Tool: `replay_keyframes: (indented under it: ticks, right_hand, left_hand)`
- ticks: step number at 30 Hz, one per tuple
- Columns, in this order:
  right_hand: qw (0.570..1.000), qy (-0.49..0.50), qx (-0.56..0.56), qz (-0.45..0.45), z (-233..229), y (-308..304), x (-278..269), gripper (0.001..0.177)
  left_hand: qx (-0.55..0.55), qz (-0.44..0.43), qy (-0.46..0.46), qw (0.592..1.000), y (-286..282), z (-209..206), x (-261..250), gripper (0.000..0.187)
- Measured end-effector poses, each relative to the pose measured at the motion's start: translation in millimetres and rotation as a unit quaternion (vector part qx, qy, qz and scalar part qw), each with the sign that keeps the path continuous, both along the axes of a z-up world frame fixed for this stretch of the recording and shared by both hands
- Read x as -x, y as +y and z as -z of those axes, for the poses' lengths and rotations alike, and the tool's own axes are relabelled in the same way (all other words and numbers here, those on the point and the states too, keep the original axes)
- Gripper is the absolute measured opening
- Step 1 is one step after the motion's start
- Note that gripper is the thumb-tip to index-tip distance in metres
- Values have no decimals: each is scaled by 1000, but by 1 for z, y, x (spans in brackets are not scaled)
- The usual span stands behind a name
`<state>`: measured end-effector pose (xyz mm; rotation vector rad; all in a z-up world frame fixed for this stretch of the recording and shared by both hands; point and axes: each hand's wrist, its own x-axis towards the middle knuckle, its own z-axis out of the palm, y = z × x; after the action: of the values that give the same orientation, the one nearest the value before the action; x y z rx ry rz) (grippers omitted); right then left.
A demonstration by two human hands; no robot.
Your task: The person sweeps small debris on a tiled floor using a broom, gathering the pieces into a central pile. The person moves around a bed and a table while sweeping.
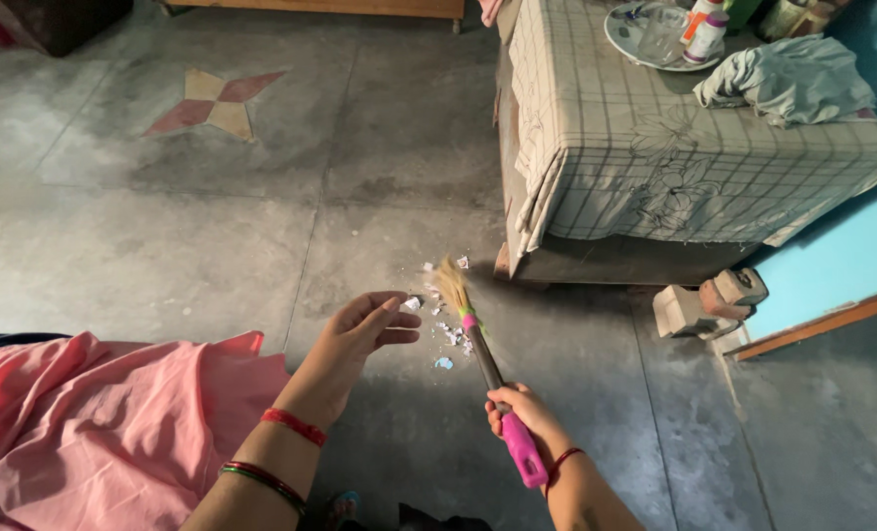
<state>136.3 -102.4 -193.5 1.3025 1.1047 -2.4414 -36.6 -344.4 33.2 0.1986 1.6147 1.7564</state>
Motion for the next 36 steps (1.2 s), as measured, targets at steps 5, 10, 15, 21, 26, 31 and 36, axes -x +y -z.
replay_keyframes:
  ticks: [5,10,15,21,26,31,36]
  right_hand:
    - [996,14,-82,-37,-1,-5,-5,23]
    - [989,-29,30,140,39,-27,-16,21]
    - [913,-36,63,402,66,-90,-8,15]
    - [886,-62,90,452,57,-165,34,19]
    - [918,-62,170,353,38,-224,72,23]
    - [984,-51,-29,170,3,-222,80,21]
    - [972,-34,-33,229,-10,-227,76,21]
  left_hand:
    - [-15,6,-1,1000,-9,2,18,43]
    - [-56,39,-10,998,-20,11,47,44]
    - [-79,82,-2,993,-51,22,92,45]
    - [-54,112,-2,992,-113,31,134,46]
    - [-36,130,6,991,-148,26,153,46]
    - [-55,134,20,989,-164,22,163,47]
    - [-58,141,17,988,-164,25,163,47]
